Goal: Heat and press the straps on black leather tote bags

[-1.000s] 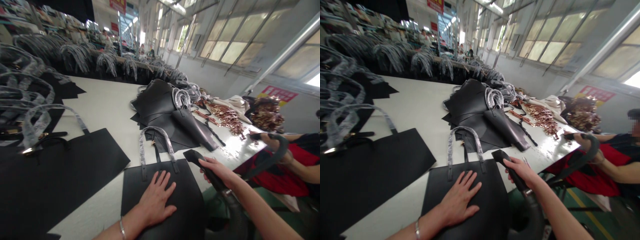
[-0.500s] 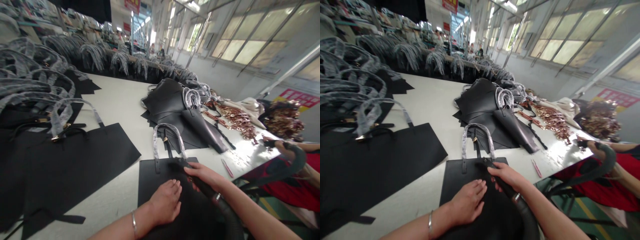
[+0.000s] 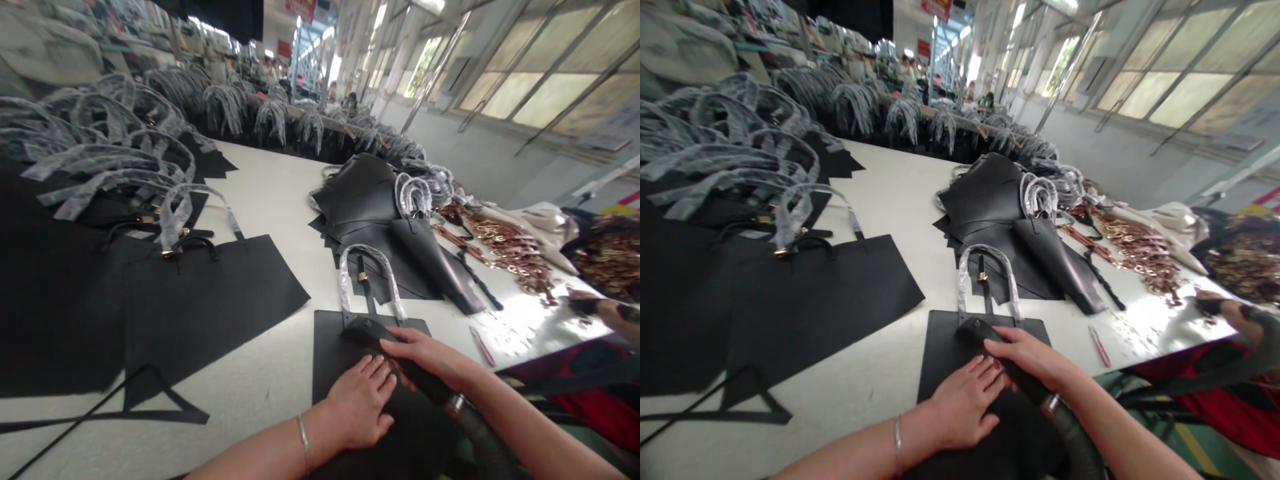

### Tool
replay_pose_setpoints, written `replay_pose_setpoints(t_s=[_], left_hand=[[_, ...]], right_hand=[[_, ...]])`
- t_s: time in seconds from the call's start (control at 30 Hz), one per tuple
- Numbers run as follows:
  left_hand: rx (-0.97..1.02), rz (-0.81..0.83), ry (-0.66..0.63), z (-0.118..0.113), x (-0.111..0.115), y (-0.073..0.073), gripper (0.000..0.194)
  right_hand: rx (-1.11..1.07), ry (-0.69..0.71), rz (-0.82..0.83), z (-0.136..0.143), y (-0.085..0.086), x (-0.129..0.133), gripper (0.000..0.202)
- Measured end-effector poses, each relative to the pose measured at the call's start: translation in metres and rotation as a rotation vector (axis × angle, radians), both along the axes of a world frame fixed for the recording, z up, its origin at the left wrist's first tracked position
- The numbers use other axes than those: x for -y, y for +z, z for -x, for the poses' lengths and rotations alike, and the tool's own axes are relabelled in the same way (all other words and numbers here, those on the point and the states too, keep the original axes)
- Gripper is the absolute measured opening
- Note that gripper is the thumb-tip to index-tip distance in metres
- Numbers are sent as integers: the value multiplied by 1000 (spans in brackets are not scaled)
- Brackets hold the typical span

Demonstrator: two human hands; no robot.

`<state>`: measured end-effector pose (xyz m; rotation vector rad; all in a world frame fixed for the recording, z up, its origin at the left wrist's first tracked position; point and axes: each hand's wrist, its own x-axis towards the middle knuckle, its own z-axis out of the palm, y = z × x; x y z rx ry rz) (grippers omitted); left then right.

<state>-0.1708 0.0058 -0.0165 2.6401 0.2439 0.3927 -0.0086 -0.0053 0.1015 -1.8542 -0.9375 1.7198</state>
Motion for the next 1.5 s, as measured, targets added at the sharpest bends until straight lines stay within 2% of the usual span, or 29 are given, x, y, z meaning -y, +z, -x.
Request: replay_pose_setpoints(t_s=[0.13,0.27,0.4,0.53,0.63,0.73,0.9,1.0,1.17,1.23,1.37,1.43,1.5], left_hand=[[17,-14,4,-1,1,1,63],[20,-1,-2,0,0,-2,63],[22,5,-2,0,-1,-6,63],[39,6,-7,1,-2,-4,64],[41,1,-4,0,-3,-2,63],[35,-12,7,0,-2,1,62],[32,-12,21,0,-2,4,59],[41,-14,27,2,-2,5,59],[30,-4,35,5,-1,8,59],[26,-2,34,5,-3,10,59],[21,4,6,5,-5,12,56],[34,29,1,4,-3,10,58],[56,65,-11,3,-2,7,60]], right_hand=[[-13,-24,9,13,-9,-28,33],[67,-59,-31,11,-4,-44,31],[109,-24,11,-7,6,-29,32],[60,39,87,-19,3,-12,35],[-11,23,105,-10,-2,-18,35],[-41,31,93,12,-6,-40,33],[28,179,25,45,-7,-74,34],[21,216,51,44,-7,-73,36],[-68,132,113,32,-12,-57,36],[-40,130,74,37,-14,-62,35],[90,79,-127,47,-11,-84,29],[132,39,-193,40,-6,-87,29],[161,28,-194,27,0,-80,33]])
